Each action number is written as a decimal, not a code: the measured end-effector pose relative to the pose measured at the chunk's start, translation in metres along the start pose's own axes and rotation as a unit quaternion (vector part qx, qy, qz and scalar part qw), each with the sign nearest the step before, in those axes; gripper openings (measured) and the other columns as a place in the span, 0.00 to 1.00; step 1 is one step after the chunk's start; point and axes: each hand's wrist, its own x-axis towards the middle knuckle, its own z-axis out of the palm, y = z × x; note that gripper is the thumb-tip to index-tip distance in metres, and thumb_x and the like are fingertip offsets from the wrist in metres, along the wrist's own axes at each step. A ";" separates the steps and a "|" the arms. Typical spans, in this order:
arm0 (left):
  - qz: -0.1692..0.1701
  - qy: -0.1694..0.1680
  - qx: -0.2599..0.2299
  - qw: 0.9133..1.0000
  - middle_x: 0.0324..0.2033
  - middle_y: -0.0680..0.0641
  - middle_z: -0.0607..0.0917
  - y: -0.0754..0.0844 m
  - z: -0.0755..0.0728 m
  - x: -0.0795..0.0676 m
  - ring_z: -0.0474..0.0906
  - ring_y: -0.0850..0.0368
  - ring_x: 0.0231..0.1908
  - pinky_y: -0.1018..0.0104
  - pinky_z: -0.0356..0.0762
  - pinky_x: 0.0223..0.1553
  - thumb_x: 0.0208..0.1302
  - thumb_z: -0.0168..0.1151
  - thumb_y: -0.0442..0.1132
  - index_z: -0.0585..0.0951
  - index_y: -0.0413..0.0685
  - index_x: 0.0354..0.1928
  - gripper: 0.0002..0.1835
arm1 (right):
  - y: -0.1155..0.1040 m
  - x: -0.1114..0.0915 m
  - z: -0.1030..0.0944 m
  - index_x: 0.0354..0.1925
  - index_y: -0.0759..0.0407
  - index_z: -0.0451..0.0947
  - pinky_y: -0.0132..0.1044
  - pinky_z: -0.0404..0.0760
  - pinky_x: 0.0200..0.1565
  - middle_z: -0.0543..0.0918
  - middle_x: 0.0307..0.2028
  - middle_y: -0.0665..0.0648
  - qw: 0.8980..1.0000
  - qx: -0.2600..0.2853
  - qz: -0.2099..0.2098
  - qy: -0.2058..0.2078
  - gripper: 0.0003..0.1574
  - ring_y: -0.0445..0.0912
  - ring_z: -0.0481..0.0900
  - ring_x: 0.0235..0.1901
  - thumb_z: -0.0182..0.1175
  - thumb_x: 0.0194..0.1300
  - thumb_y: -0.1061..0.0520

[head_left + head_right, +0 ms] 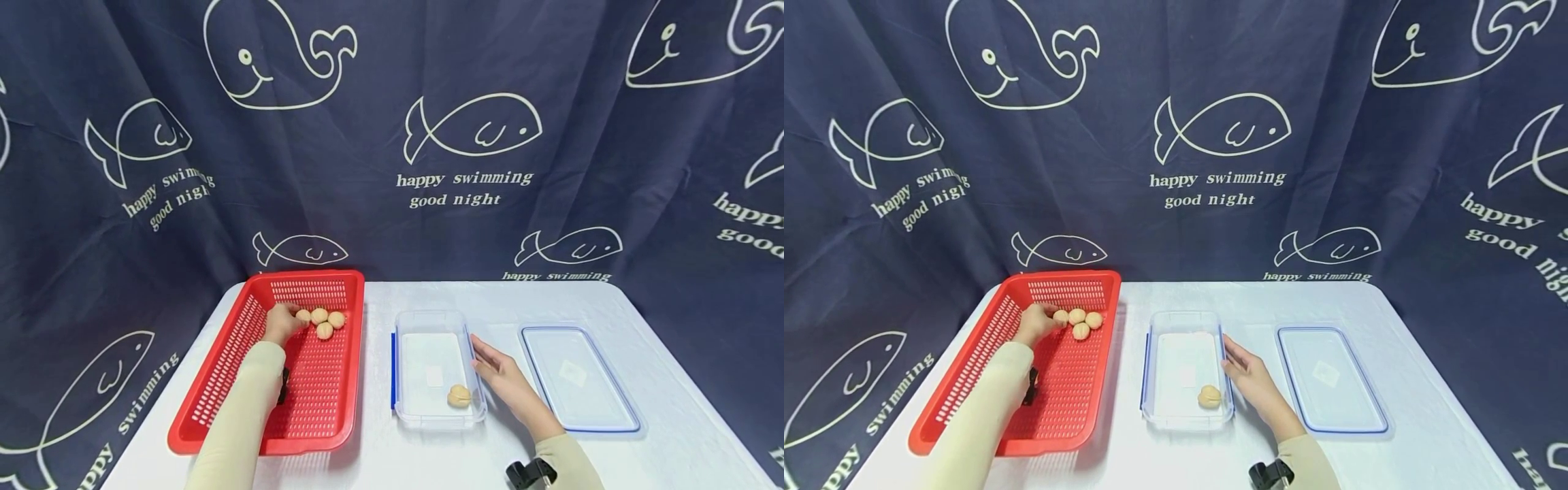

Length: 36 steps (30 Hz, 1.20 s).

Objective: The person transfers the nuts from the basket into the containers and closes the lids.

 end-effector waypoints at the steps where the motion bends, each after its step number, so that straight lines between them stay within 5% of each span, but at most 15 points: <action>1: 0.001 0.001 0.003 1.000 0.42 0.31 0.83 0.000 0.000 0.000 0.77 0.37 0.45 0.48 0.74 0.50 0.46 0.71 0.30 0.80 0.27 0.46 0.22 | 0.000 0.000 0.000 0.71 0.69 0.53 0.34 0.57 0.64 0.57 0.70 0.66 1.000 0.000 -0.001 0.001 0.34 0.57 0.56 0.69 0.51 0.71 0.63; 19: -0.004 0.066 -0.023 0.998 0.43 0.32 0.84 0.008 -0.007 -0.003 0.76 0.35 0.47 0.46 0.73 0.50 0.53 0.67 0.32 0.82 0.30 0.45 0.17 | 0.004 -0.001 0.003 0.71 0.69 0.53 0.34 0.56 0.65 0.57 0.70 0.66 1.000 -0.008 -0.008 0.004 0.34 0.57 0.56 0.69 0.50 0.72 0.63; 36: 0.044 0.129 -0.077 0.988 0.40 0.33 0.85 0.056 -0.021 -0.014 0.78 0.38 0.46 0.50 0.72 0.53 0.51 0.70 0.31 0.82 0.30 0.46 0.19 | 0.005 0.000 0.002 0.71 0.71 0.53 0.23 0.58 0.61 0.56 0.70 0.67 1.000 0.003 -0.013 -0.001 0.35 0.58 0.56 0.69 0.51 0.71 0.63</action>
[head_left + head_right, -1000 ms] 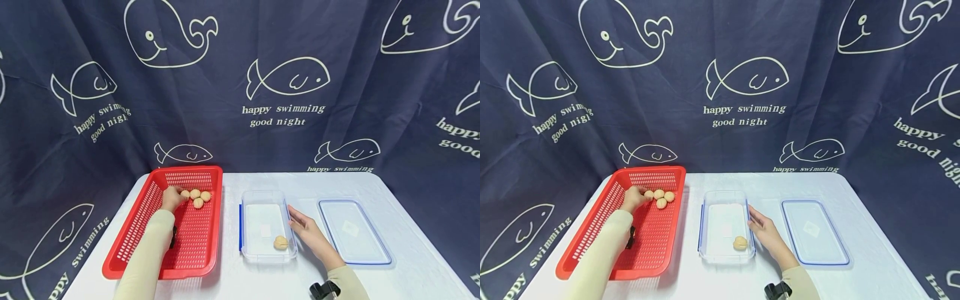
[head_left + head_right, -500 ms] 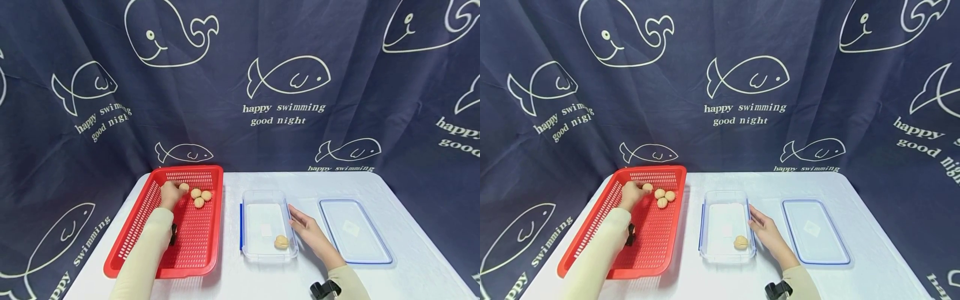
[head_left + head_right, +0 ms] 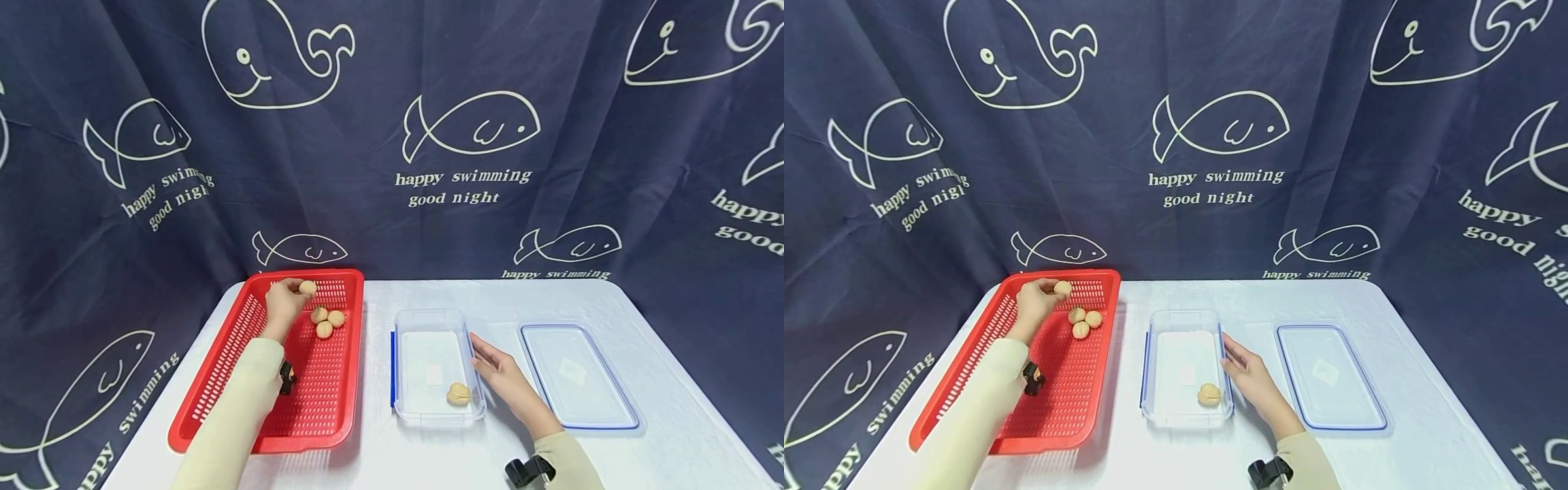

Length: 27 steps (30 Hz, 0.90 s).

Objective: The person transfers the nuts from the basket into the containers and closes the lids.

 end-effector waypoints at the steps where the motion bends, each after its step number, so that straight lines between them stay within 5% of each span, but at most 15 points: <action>1: 0.002 0.001 -0.004 1.000 0.40 0.33 0.85 0.003 -0.001 -0.001 0.78 0.38 0.46 0.49 0.72 0.52 0.51 0.70 0.31 0.82 0.30 0.46 0.19 | 0.000 0.000 0.000 0.71 0.71 0.53 0.23 0.58 0.61 0.56 0.70 0.67 1.000 0.001 -0.002 0.000 0.35 0.58 0.56 0.69 0.51 0.71 0.63; 14: 0.022 0.002 -0.078 0.997 0.41 0.34 0.85 0.040 -0.010 -0.015 0.83 0.43 0.43 0.54 0.78 0.47 0.52 0.71 0.30 0.81 0.32 0.49 0.20 | 0.003 0.001 0.001 0.70 0.73 0.53 0.23 0.60 0.60 0.57 0.70 0.68 1.000 0.012 -0.009 0.004 0.34 0.59 0.57 0.68 0.51 0.71 0.64; 27: 0.055 -0.010 -0.225 0.973 0.45 0.34 0.84 0.098 -0.012 -0.042 0.82 0.45 0.47 0.62 0.80 0.48 0.50 0.71 0.25 0.81 0.31 0.49 0.21 | 0.003 0.000 0.001 0.70 0.72 0.53 0.23 0.60 0.60 0.57 0.70 0.68 1.000 0.008 -0.007 0.003 0.35 0.59 0.56 0.68 0.51 0.71 0.63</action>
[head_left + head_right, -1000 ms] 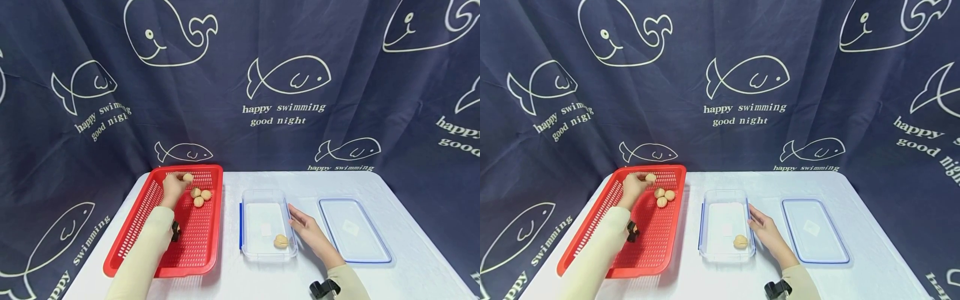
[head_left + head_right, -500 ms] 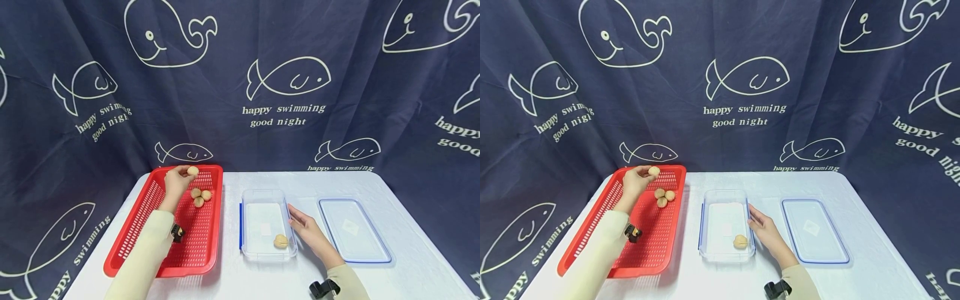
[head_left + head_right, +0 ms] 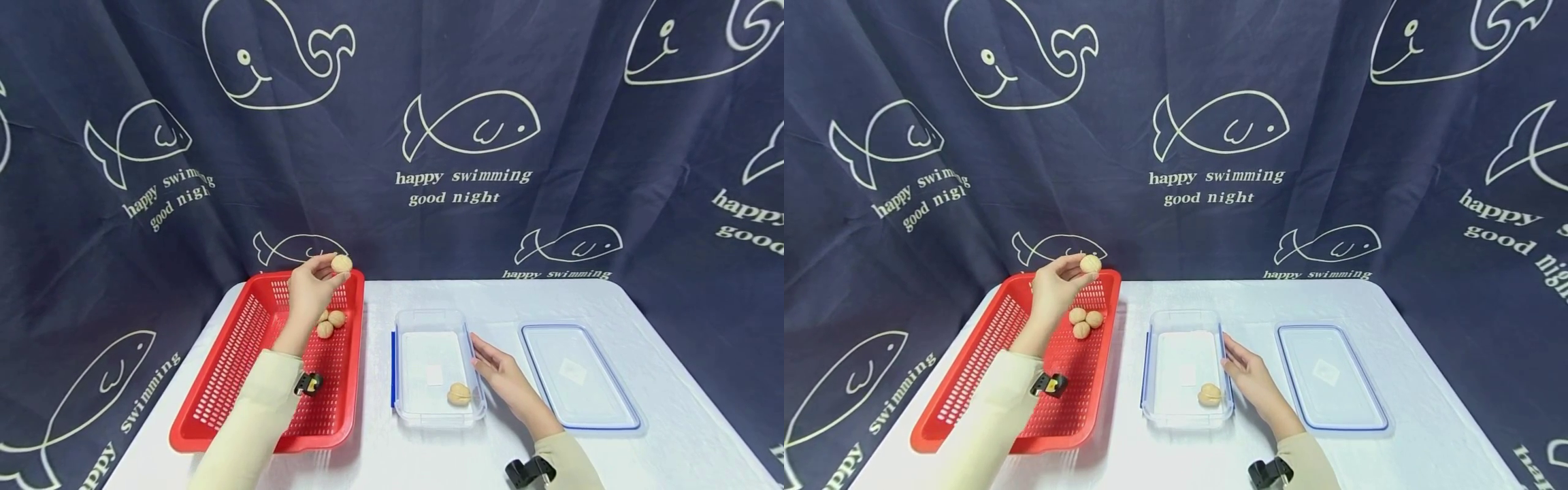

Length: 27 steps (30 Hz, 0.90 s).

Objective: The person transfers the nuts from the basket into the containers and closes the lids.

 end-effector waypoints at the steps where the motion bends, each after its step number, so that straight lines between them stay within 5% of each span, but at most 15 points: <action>1: 0.004 -0.002 -0.013 1.000 0.45 0.34 0.84 0.003 0.002 -0.002 0.82 0.45 0.47 0.62 0.80 0.48 0.50 0.71 0.25 0.81 0.31 0.49 0.21 | 0.000 0.000 0.000 0.70 0.72 0.53 0.24 0.60 0.60 0.57 0.70 0.68 1.000 -0.001 -0.001 0.001 0.35 0.59 0.56 0.68 0.51 0.71 0.63; 16: 0.054 -0.025 -0.119 0.991 0.45 0.35 0.85 0.042 0.035 -0.038 0.83 0.45 0.46 0.59 0.79 0.50 0.47 0.72 0.22 0.82 0.31 0.48 0.22 | -0.001 0.001 0.001 0.70 0.72 0.53 0.20 0.60 0.58 0.57 0.70 0.68 1.000 0.003 0.001 0.002 0.34 0.59 0.56 0.69 0.51 0.71 0.64; 27: 0.049 -0.046 -0.167 0.984 0.45 0.36 0.85 0.057 0.056 -0.064 0.83 0.45 0.47 0.59 0.79 0.50 0.49 0.71 0.24 0.82 0.32 0.48 0.21 | -0.002 0.000 0.001 0.70 0.72 0.53 0.22 0.59 0.60 0.56 0.70 0.68 1.000 0.003 0.001 -0.002 0.35 0.58 0.56 0.69 0.51 0.71 0.63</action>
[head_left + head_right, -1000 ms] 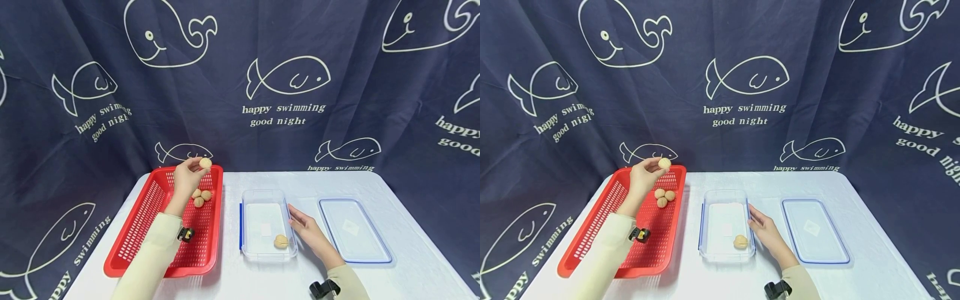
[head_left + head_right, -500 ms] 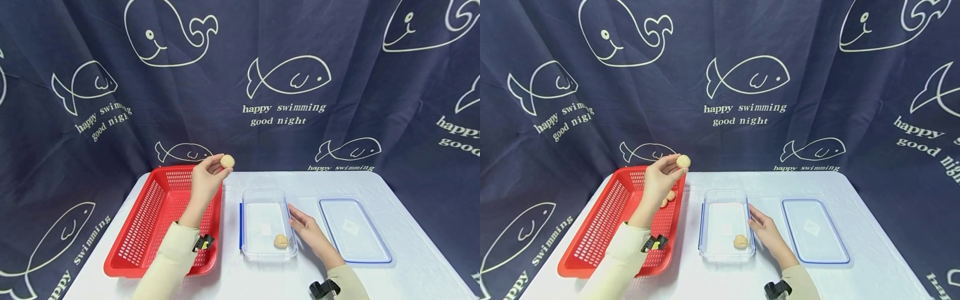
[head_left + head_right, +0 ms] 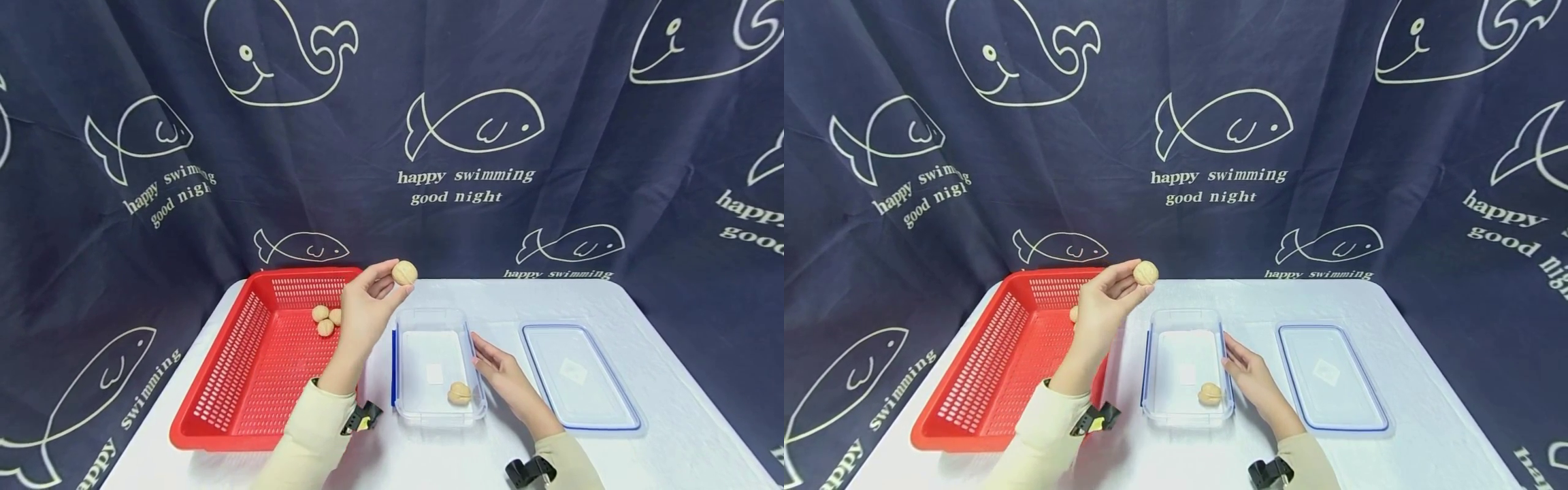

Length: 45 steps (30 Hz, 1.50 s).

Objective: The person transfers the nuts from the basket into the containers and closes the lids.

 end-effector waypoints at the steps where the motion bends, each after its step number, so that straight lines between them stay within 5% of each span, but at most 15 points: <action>1: -0.003 -0.003 -0.002 1.000 0.45 0.36 0.84 -0.001 0.003 -0.002 0.83 0.45 0.47 0.59 0.79 0.49 0.49 0.71 0.24 0.82 0.32 0.48 0.21 | -0.001 0.000 0.000 0.70 0.72 0.53 0.22 0.59 0.60 0.56 0.70 0.68 1.000 0.000 -0.001 0.000 0.35 0.58 0.56 0.69 0.51 0.71 0.63; 13: -0.051 -0.036 0.008 0.998 0.44 0.35 0.84 -0.044 0.038 -0.025 0.83 0.44 0.45 0.63 0.80 0.47 0.48 0.71 0.23 0.82 0.31 0.46 0.19 | -0.001 0.001 0.000 0.70 0.71 0.53 0.25 0.60 0.61 0.57 0.70 0.68 1.000 -0.010 0.004 0.004 0.34 0.59 0.56 0.69 0.51 0.71 0.64; 26: -0.094 -0.045 0.100 0.990 0.41 0.37 0.86 -0.093 0.071 -0.046 0.85 0.47 0.42 0.69 0.81 0.43 0.46 0.73 0.24 0.83 0.34 0.44 0.19 | 0.000 0.002 -0.001 0.71 0.70 0.53 0.27 0.60 0.62 0.57 0.70 0.67 1.000 -0.011 0.013 0.007 0.34 0.58 0.57 0.69 0.50 0.71 0.64; 45: -0.138 -0.094 0.172 0.971 0.34 0.41 0.87 -0.140 0.078 -0.064 0.85 0.53 0.34 0.75 0.81 0.34 0.41 0.73 0.22 0.84 0.34 0.38 0.17 | 0.000 0.000 0.001 0.70 0.73 0.53 0.20 0.60 0.59 0.57 0.69 0.69 1.000 -0.002 -0.007 0.009 0.34 0.59 0.56 0.68 0.51 0.70 0.65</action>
